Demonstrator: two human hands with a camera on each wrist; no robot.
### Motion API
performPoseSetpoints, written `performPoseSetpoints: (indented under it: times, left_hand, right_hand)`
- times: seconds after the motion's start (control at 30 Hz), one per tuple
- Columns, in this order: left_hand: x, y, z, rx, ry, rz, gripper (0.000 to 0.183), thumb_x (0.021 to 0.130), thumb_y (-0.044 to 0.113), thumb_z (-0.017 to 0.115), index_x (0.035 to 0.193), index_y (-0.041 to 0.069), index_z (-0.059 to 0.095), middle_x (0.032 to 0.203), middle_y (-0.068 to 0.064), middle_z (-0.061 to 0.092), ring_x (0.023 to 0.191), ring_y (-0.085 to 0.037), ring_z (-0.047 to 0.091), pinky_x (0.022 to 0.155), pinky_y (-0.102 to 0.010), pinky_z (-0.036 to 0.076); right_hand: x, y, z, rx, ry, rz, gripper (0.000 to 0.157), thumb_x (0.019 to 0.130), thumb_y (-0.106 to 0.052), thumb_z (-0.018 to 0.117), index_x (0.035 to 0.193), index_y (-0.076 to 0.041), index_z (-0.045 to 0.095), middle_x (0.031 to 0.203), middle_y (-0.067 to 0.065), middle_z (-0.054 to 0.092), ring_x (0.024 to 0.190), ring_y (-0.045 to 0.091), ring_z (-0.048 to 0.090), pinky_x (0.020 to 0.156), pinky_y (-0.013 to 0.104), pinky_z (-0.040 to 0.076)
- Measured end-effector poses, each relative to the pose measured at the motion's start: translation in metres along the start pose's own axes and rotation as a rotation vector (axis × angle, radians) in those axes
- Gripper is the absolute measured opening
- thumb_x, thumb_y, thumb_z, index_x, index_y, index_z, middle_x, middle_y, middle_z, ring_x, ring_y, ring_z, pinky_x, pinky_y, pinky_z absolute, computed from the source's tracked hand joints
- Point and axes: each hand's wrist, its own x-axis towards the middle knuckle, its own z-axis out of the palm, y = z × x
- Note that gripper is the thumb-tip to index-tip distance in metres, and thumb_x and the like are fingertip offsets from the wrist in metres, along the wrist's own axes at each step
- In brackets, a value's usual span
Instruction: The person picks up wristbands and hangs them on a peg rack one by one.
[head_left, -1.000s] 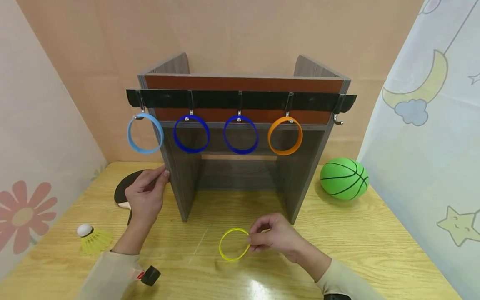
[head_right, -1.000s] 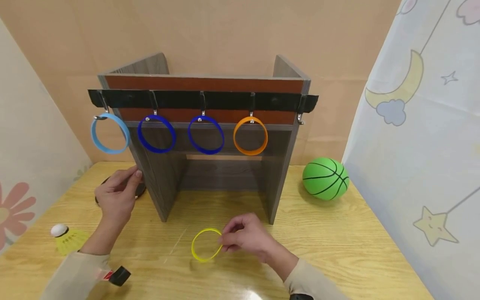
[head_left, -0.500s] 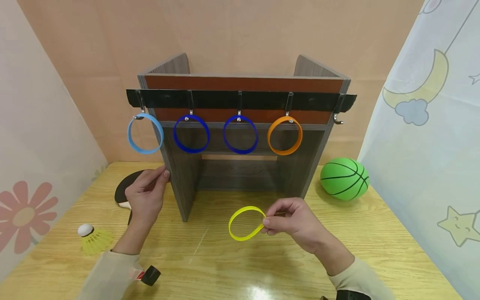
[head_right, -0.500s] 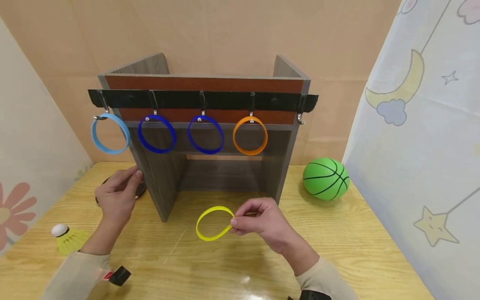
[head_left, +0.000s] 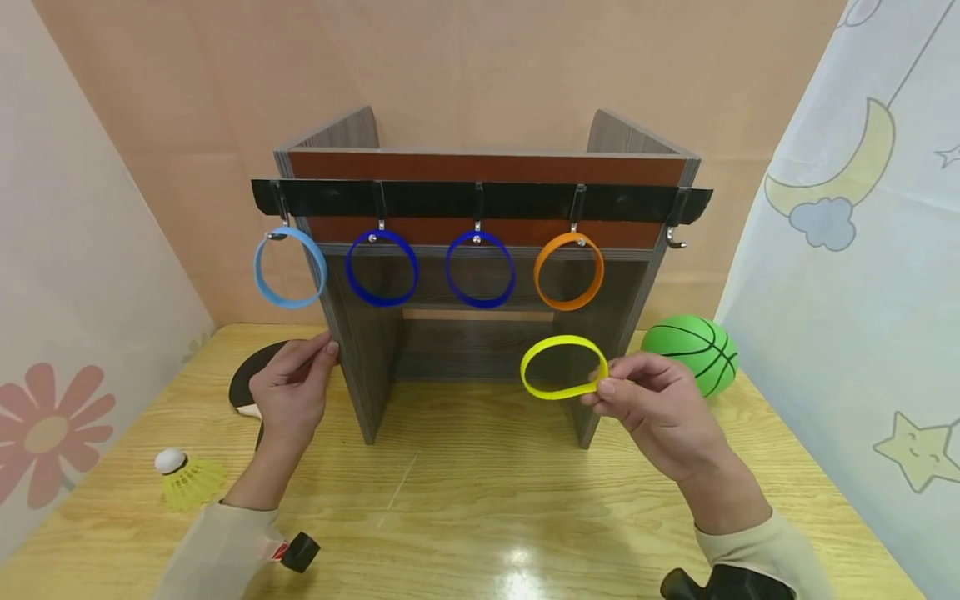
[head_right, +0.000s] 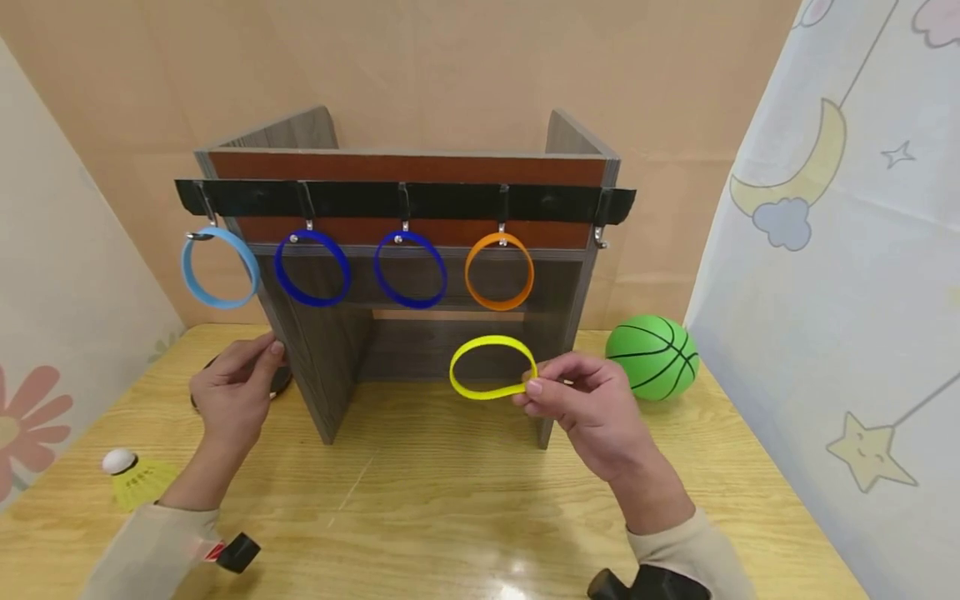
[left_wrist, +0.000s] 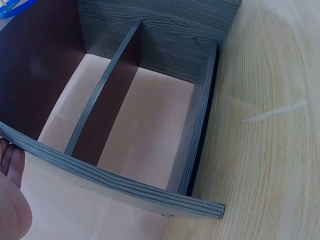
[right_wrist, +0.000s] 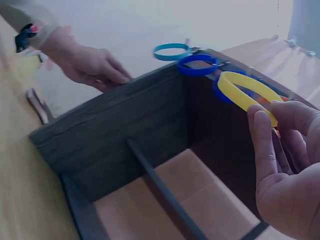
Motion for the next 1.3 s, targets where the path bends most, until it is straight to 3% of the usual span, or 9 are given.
performPoseSetpoints:
  times: [0.33, 0.57, 0.77, 1.3]
  left_hand:
    - [0.000, -0.002, -0.001, 0.001, -0.002, 0.002, 0.015, 0.080, -0.016, 0.066, 0.092, -0.024, 0.063, 0.077, -0.021, 0.064, 0.071, -0.016, 0.066, 0.066, -0.020, 0.055]
    - [-0.001, -0.002, 0.000, -0.003, 0.001, -0.007, 0.016, 0.081, -0.015, 0.067, 0.093, -0.024, 0.063, 0.078, -0.021, 0.064, 0.071, -0.017, 0.066, 0.067, -0.020, 0.055]
    - [0.000, -0.001, -0.001, 0.001, 0.005, -0.012, 0.016, 0.080, -0.015, 0.067, 0.093, -0.024, 0.063, 0.078, -0.020, 0.064, 0.072, -0.016, 0.066, 0.067, -0.020, 0.055]
    - [-0.001, 0.000, 0.000, 0.007, 0.005, -0.009, 0.015, 0.080, -0.017, 0.066, 0.092, -0.024, 0.063, 0.077, -0.020, 0.064, 0.071, -0.015, 0.065, 0.066, -0.019, 0.055]
  right_hand:
    - [0.005, -0.021, -0.008, 0.150, 0.046, -0.160, 0.025, 0.090, 0.022, 0.041, 0.099, 0.014, 0.064, 0.093, 0.023, 0.066, 0.085, 0.032, 0.068, 0.078, 0.033, 0.056]
    - [0.013, -0.032, -0.007, 0.242, 0.060, -0.242, 0.023, 0.091, 0.022, 0.040, 0.097, 0.016, 0.061, 0.094, 0.027, 0.064, 0.087, 0.036, 0.066, 0.080, 0.035, 0.055]
    - [0.017, -0.040, -0.007, 0.293, 0.127, -0.311, 0.020, 0.091, 0.022, 0.041, 0.093, 0.017, 0.060, 0.092, 0.029, 0.064, 0.085, 0.036, 0.066, 0.078, 0.035, 0.055]
    - [0.021, -0.039, -0.020, 0.389, 0.249, -0.317, 0.020, 0.092, 0.020, 0.042, 0.092, 0.017, 0.062, 0.090, 0.028, 0.066, 0.084, 0.039, 0.066, 0.078, 0.038, 0.055]
